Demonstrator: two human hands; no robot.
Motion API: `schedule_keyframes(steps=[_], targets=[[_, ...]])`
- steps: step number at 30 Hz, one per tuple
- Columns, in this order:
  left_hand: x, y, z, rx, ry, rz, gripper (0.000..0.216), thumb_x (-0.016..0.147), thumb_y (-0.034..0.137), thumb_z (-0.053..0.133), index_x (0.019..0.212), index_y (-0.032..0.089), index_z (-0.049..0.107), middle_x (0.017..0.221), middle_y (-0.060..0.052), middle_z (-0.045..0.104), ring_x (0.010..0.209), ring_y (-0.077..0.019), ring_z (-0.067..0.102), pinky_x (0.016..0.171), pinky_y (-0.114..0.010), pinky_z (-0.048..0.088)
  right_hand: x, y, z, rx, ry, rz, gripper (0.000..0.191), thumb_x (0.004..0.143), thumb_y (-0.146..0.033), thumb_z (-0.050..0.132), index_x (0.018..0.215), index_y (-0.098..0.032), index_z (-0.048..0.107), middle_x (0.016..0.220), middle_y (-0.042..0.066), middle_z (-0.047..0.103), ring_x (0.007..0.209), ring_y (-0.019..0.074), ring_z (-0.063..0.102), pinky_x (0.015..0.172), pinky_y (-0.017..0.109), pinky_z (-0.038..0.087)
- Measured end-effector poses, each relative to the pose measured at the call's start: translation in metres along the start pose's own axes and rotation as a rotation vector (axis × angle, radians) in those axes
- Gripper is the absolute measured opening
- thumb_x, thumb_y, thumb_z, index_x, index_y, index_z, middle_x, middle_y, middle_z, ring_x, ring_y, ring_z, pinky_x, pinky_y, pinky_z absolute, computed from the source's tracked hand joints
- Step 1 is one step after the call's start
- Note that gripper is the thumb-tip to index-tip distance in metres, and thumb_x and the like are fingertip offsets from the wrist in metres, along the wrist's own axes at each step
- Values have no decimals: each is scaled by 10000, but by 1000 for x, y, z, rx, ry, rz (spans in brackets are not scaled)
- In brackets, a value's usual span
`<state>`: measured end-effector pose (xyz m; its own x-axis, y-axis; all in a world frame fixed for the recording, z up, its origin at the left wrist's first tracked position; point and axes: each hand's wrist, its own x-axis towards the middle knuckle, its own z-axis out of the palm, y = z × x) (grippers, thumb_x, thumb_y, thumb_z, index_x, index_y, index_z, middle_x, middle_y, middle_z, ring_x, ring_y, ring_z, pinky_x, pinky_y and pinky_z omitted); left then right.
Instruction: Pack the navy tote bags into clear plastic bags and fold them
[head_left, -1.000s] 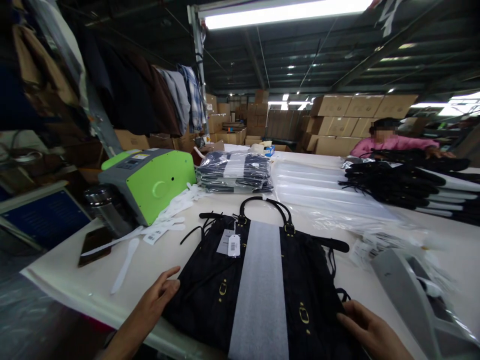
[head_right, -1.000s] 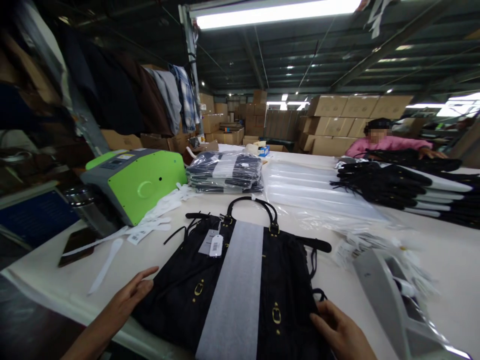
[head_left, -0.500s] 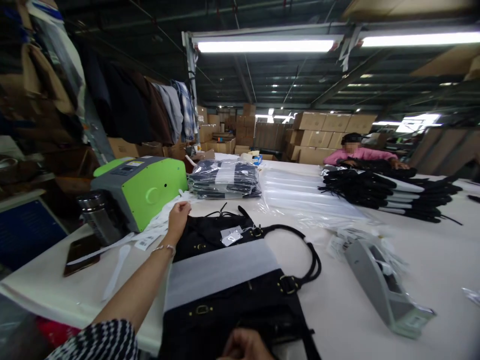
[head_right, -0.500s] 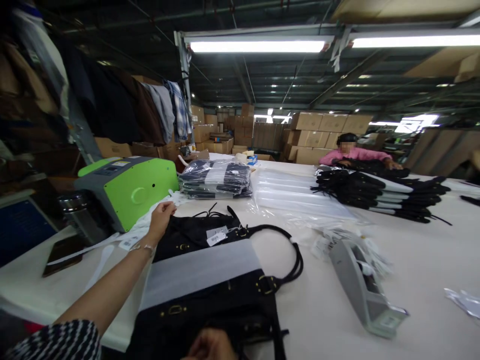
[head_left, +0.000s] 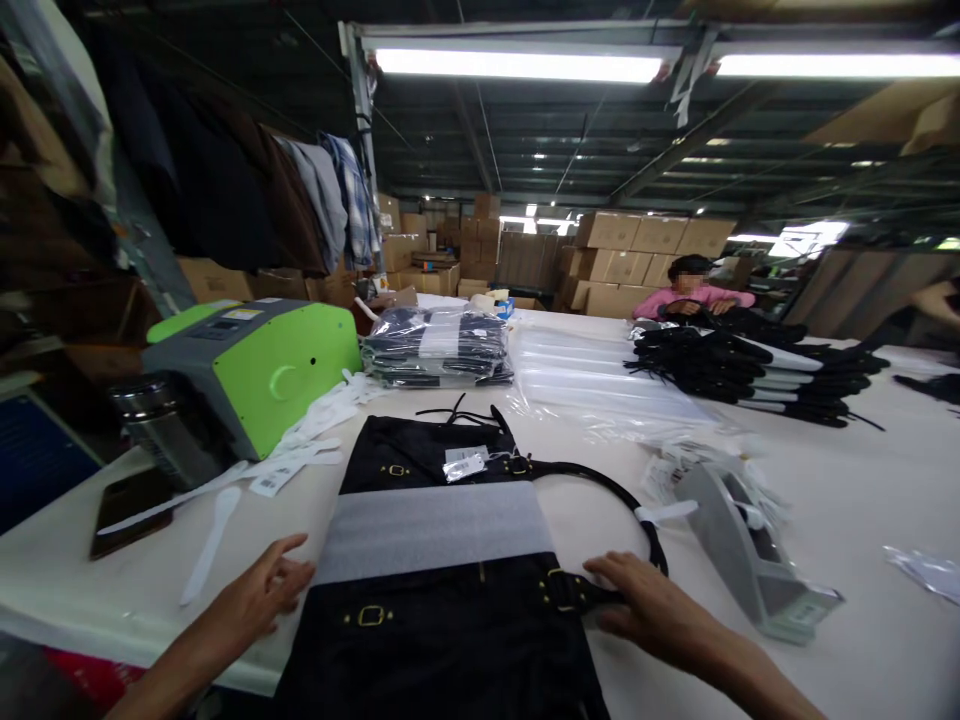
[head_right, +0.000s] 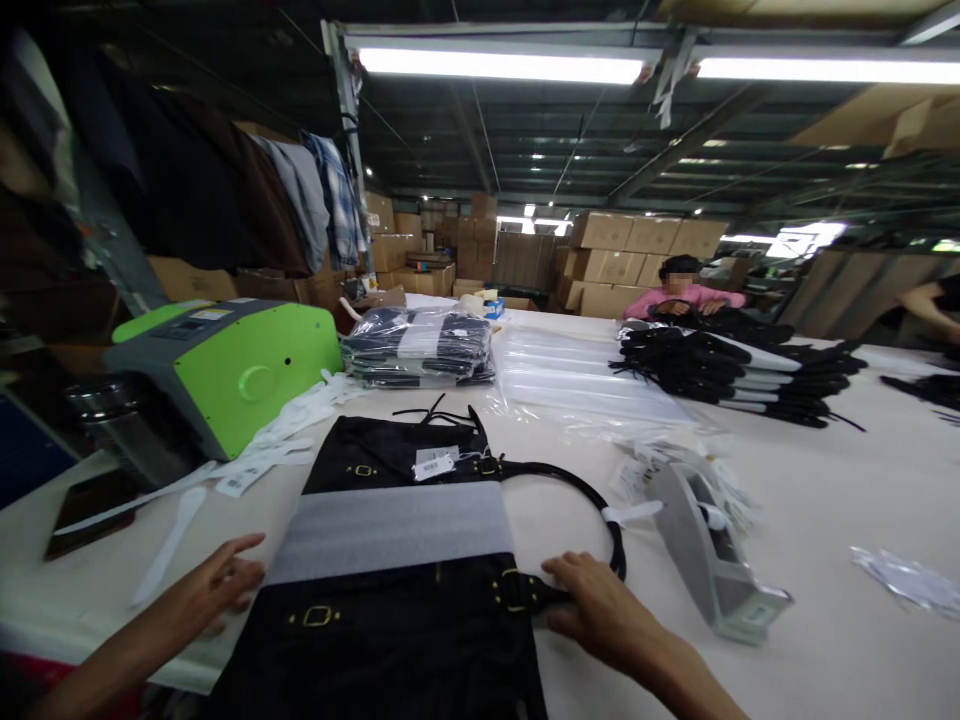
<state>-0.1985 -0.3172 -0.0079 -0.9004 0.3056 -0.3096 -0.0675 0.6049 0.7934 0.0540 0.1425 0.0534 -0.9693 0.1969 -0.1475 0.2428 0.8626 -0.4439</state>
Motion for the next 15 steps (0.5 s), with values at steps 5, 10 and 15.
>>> schedule_keyframes(steps=[5,10,15], targets=[[-17,5,13,177,-61,95,870,709,652,594,1421,201,378,891,-26,643,710,-241,641,605,-328,495,12,-8,37,-233,-101,-5,178,810,-129,521,873,-167,683,943,112,724,911,269,678,766,325,451],[44,41,-1,439,-16,253,690,716,383,517,1366,164,447,701,18,615,730,-250,645,680,-324,464,16,-52,47,-240,-161,-8,228,796,-132,515,938,-171,688,936,130,749,916,316,702,709,323,418],[126,102,4,695,201,340,587,701,222,525,1287,181,540,996,-135,726,972,-324,679,810,-385,488,11,-95,72,67,-105,16,235,781,-169,556,983,-181,676,1017,111,734,963,271,680,781,304,447]])
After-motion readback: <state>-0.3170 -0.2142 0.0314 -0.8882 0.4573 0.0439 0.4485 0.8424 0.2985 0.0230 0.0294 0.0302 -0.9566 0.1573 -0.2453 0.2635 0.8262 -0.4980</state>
